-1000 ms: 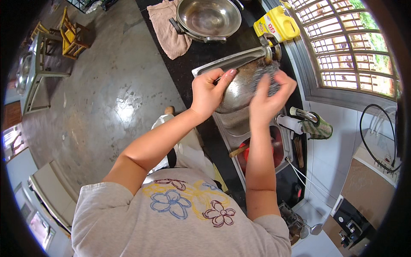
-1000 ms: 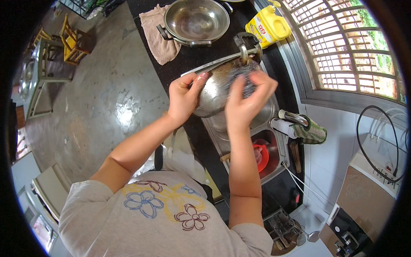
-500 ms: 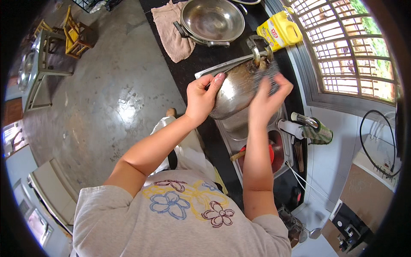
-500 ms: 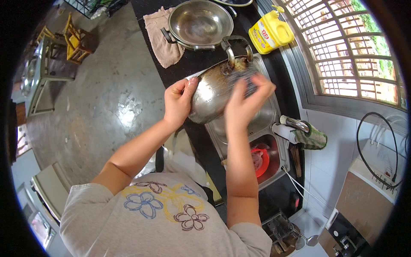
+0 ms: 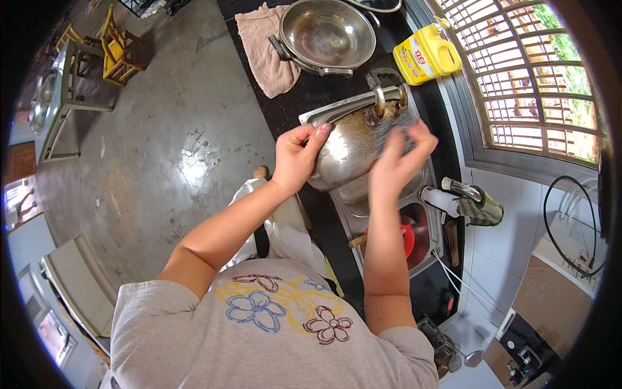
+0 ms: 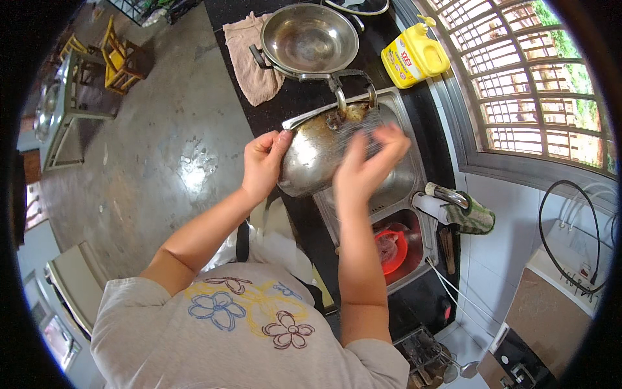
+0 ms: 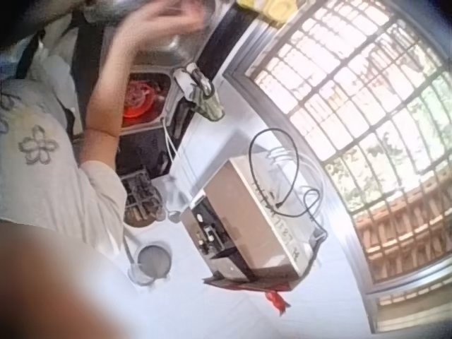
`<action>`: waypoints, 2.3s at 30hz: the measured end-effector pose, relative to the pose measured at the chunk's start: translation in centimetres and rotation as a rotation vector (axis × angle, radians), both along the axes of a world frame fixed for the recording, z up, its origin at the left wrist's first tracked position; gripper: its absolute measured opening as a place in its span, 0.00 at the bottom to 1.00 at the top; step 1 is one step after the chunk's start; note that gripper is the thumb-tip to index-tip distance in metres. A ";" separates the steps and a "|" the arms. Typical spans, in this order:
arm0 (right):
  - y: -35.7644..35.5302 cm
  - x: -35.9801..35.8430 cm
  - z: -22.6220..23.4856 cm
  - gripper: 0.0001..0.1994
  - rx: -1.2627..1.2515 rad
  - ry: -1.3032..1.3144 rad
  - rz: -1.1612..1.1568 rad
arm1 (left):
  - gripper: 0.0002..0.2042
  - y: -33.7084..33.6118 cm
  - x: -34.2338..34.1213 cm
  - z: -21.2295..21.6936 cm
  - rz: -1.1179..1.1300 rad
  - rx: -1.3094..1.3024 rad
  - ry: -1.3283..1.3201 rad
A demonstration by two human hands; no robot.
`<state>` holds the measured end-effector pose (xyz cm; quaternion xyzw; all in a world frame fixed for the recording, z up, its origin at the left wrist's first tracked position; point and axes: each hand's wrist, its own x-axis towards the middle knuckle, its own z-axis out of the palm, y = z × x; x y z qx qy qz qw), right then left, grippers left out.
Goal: The person washes a metal pot in a kitchen sink using a steel wool scrubber and dish soap. They scrub the interior and exterior surfaces of the pot thoroughly, rinsing it under running water.
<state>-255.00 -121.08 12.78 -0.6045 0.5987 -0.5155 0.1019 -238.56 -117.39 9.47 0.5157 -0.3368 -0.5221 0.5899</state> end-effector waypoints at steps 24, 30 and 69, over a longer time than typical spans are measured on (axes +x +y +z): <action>-3.2 -6.6 1.7 0.16 0.283 -0.237 0.315 | 0.18 -1.1 2.7 -2.0 -0.074 0.069 0.203; -5.9 -7.6 3.6 0.15 0.366 -0.093 0.504 | 0.17 -1.6 3.1 -2.9 -0.161 0.051 0.304; 1.0 -0.1 5.7 0.11 -0.075 0.325 0.236 | 0.15 -0.9 -1.2 2.6 -0.114 -0.014 -0.120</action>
